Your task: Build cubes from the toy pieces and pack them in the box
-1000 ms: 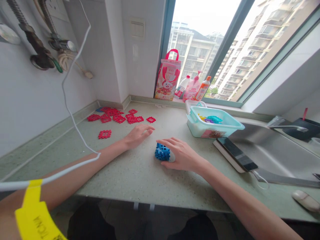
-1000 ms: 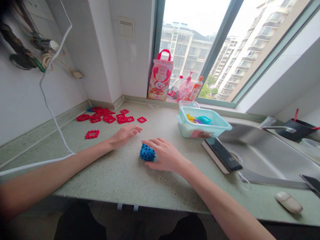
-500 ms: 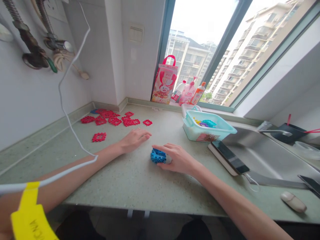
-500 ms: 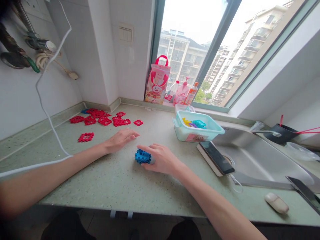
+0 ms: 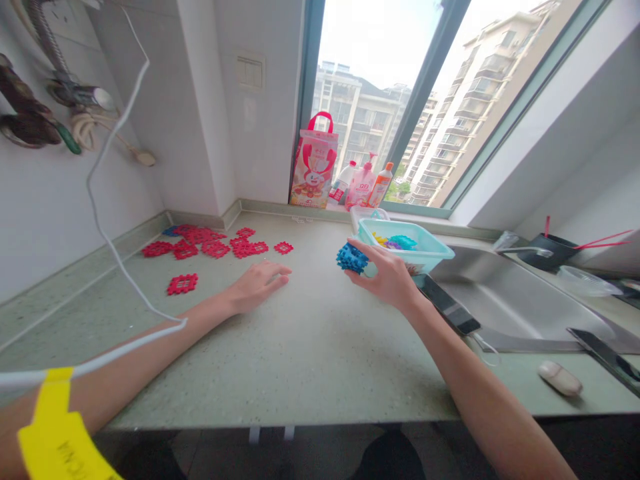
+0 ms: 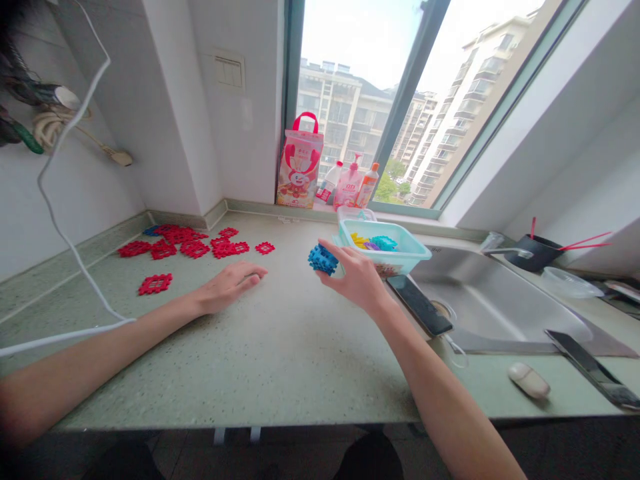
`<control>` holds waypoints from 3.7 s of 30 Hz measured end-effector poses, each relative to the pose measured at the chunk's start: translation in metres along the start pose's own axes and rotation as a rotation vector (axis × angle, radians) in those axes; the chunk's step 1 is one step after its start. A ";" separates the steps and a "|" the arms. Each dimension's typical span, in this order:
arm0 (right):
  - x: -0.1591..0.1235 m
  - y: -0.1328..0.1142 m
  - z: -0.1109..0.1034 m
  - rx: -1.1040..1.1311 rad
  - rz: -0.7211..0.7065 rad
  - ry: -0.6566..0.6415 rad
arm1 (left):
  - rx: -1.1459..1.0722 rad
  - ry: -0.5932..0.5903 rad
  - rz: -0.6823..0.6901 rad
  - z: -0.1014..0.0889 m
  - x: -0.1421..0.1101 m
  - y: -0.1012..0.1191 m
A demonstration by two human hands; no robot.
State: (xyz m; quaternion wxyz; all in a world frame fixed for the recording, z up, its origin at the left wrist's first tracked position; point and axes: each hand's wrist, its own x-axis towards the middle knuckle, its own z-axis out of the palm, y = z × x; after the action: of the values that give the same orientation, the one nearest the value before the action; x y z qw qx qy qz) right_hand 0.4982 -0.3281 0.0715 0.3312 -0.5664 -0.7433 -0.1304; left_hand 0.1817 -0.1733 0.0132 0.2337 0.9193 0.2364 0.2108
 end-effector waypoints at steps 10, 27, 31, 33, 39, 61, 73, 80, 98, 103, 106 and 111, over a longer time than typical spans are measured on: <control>-0.003 0.086 -0.064 -0.393 0.494 0.279 | 0.029 0.002 0.004 0.001 -0.001 0.001; -0.023 0.121 -0.084 -0.575 0.748 0.152 | 0.047 -0.016 0.000 0.002 -0.001 -0.001; -0.022 0.121 -0.084 -0.578 0.619 0.312 | 0.059 -0.025 0.012 0.003 0.000 -0.004; -0.017 0.115 -0.078 -0.568 0.518 0.382 | 0.068 -0.021 0.013 0.003 0.000 -0.004; -0.003 0.054 -0.020 -0.362 0.010 0.283 | 0.080 -0.052 0.032 0.003 -0.001 0.000; -0.027 -0.018 0.080 0.182 -0.166 -0.455 | 0.663 0.372 -0.614 -0.140 -0.038 -0.152; -0.024 -0.018 0.072 0.209 -0.176 -0.463 | 0.834 0.293 -0.686 -0.139 -0.057 -0.179; -0.024 -0.016 0.071 0.200 -0.197 -0.444 | 0.759 0.273 -0.740 -0.142 -0.058 -0.181; -0.019 -0.001 0.073 0.213 -0.205 -0.371 | 0.467 0.491 -0.680 -0.144 -0.054 -0.169; -0.017 0.009 0.074 0.168 -0.173 -0.282 | 0.629 0.604 -0.380 -0.143 -0.040 -0.126; -0.017 0.006 0.073 0.153 -0.168 -0.219 | 0.632 0.574 -0.147 -0.124 -0.024 -0.084; -0.016 -0.017 0.070 0.187 -0.269 -0.111 | 0.601 0.203 0.395 -0.045 -0.003 -0.013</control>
State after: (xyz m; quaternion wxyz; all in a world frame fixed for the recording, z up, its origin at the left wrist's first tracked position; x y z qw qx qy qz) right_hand 0.4603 -0.3065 0.0123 0.3206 -0.4347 -0.8384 -0.0725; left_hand 0.1521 -0.1498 0.0412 -0.1163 0.9492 0.1278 0.2630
